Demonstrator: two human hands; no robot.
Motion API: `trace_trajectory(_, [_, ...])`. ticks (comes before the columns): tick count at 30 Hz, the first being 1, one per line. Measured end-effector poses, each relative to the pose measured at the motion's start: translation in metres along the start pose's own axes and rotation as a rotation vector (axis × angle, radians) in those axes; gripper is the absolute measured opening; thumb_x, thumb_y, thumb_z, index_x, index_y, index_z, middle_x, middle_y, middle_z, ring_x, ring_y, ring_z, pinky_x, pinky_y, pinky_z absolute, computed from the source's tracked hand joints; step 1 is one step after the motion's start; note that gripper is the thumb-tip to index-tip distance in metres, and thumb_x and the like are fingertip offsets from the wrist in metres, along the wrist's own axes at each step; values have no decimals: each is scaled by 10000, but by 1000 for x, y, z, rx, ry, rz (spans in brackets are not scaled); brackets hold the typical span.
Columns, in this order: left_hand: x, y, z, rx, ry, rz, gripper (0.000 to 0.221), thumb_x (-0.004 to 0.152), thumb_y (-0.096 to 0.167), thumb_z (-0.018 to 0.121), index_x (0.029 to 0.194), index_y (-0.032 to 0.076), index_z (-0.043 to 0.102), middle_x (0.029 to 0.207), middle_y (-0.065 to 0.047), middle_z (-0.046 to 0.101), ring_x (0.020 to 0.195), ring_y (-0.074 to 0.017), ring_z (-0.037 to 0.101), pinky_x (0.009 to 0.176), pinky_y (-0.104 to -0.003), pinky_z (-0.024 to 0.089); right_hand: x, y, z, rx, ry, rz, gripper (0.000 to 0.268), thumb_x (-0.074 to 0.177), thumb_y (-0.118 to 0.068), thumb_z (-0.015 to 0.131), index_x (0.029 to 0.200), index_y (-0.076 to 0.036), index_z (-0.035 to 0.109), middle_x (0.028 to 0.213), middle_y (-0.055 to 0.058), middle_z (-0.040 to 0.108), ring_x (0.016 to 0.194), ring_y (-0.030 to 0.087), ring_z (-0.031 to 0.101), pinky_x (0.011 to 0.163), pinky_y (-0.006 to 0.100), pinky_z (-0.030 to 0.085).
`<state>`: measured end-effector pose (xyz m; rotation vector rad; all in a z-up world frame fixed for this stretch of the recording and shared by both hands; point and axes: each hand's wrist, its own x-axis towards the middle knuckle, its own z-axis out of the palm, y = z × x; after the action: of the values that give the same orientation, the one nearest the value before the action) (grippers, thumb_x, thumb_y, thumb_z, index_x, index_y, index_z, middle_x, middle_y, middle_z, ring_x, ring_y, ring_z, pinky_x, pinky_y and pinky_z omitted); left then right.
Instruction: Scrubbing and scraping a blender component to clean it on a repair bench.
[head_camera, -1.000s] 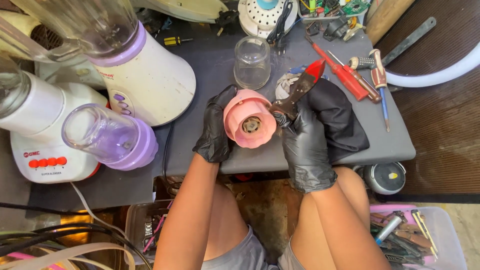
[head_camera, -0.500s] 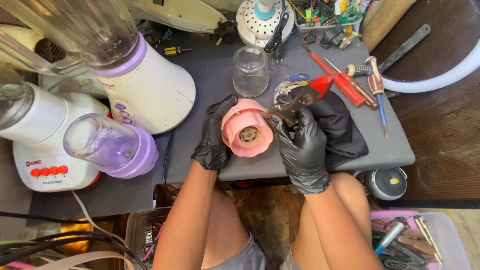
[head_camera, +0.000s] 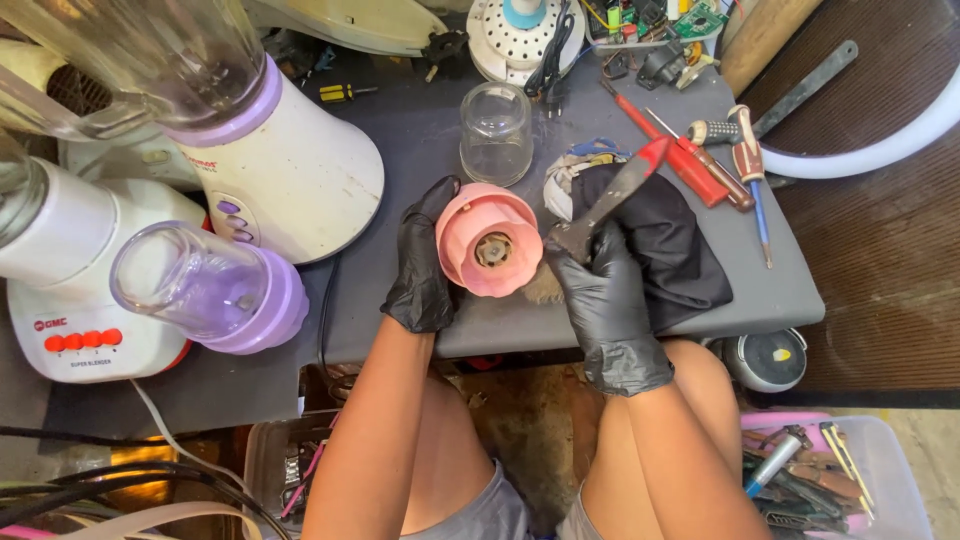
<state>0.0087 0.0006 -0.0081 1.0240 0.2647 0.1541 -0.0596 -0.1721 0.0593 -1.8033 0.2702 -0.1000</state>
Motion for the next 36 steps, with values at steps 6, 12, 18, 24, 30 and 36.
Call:
trace_trajectory(6, [-4, 5, 1, -6, 37, -26, 237, 916, 158, 699, 1052, -27, 757, 1021, -194, 743, 1017, -251, 706, 949, -389, 564, 3, 4, 5, 86, 238, -168, 317, 935, -254, 801, 1187, -124, 662, 1129, 106, 765, 1169, 281, 685, 979, 444, 551])
trace_trajectory(12, [12, -7, -9, -173, 39, -78, 245, 869, 144, 763, 1044, -27, 757, 991, -221, 746, 930, -308, 738, 858, -415, 600, -3, 12, 11, 62, 93, -88, 238, 868, -223, 791, 1050, -99, 700, 992, 118, 783, 1078, 232, 718, 946, 432, 558])
trace_trajectory(18, [23, 1, -22, -513, 12, -285, 172, 856, 154, 766, 822, -7, 719, 824, -227, 741, 710, -369, 744, 657, -422, 637, -3, 23, 11, 247, 196, -237, 204, 903, -119, 809, 1057, -25, 713, 1025, 157, 780, 1132, 192, 642, 978, 366, 552])
trace_trajectory(24, [16, 12, -24, -652, -122, -333, 207, 908, 169, 720, 786, 9, 672, 772, -236, 725, 650, -378, 726, 621, -444, 631, -15, 23, 34, 732, 63, -102, 327, 835, 2, 791, 1149, -17, 702, 1137, 137, 765, 1104, 173, 650, 1060, 389, 530])
trace_trajectory(30, [-2, 26, -16, -721, -121, -326, 252, 921, 197, 699, 738, 23, 688, 750, -231, 729, 625, -398, 725, 620, -463, 635, 4, 39, 24, 465, 166, -193, 342, 897, -33, 776, 1222, -94, 686, 1147, 65, 755, 1086, 110, 667, 1022, 369, 557])
trace_trajectory(36, [6, 19, -20, -741, -118, -305, 251, 880, 206, 722, 719, 18, 686, 746, -242, 729, 623, -415, 721, 640, -498, 635, 8, 67, 35, 513, 191, -165, 296, 902, -26, 787, 1169, -124, 706, 1091, 71, 765, 1066, 124, 672, 968, 356, 604])
